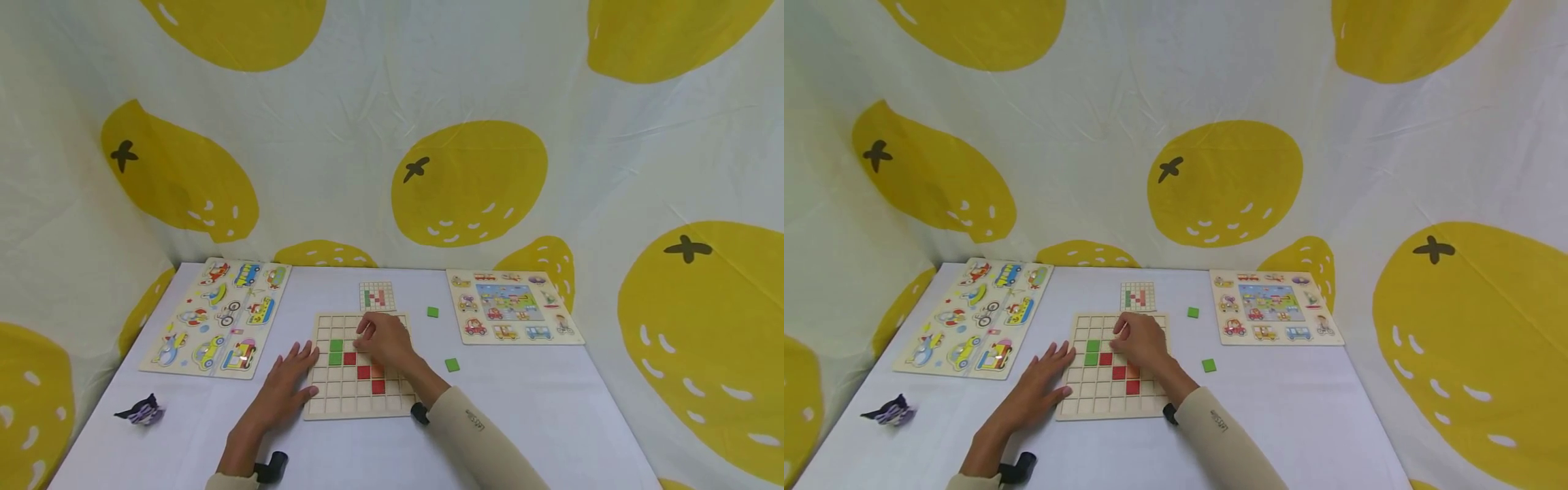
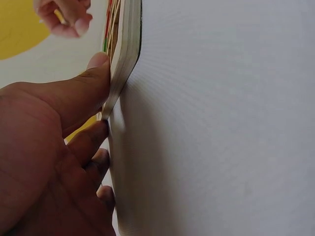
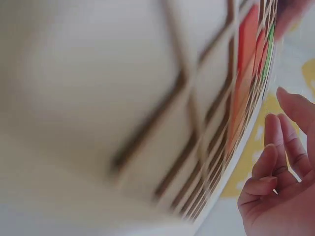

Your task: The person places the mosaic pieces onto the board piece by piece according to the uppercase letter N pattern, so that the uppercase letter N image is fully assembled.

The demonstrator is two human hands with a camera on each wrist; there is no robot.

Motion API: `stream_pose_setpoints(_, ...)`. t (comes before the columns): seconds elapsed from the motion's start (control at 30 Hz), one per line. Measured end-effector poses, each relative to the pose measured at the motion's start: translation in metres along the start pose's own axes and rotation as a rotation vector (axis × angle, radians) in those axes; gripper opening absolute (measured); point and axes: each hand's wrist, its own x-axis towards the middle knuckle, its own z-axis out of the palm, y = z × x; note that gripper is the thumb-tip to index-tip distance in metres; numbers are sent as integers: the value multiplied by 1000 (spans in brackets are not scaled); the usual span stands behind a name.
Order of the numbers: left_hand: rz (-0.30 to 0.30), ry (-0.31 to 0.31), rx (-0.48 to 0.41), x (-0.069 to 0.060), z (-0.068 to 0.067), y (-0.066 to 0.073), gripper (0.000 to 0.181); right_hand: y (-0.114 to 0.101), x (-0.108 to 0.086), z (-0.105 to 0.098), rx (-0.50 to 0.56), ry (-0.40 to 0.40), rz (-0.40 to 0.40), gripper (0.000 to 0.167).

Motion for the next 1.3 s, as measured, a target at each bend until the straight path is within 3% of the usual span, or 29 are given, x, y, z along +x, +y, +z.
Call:
stream_pose_setpoints(0.23,-3,-3,-16,-1,-1,3,84,37,11,-35,-22,143,142,19)
stream_pose_setpoints(0.47,4,0,-7,-1,-1,2,84,74,15,-66,-82,230,199,28)
stream_pose_setpoints(0.7,9,-7,-12,-1,0,1,84,101,15,-82,-151,214,268,35)
stream_pose_setpoints(1.0,11,-9,-6,0,-4,-2,84,100,16,-80,-216,186,273,23)
stream_pose_setpoints(1.3,17,-6,-11,0,-1,-1,83,90,2,-81,-210,146,247,27)
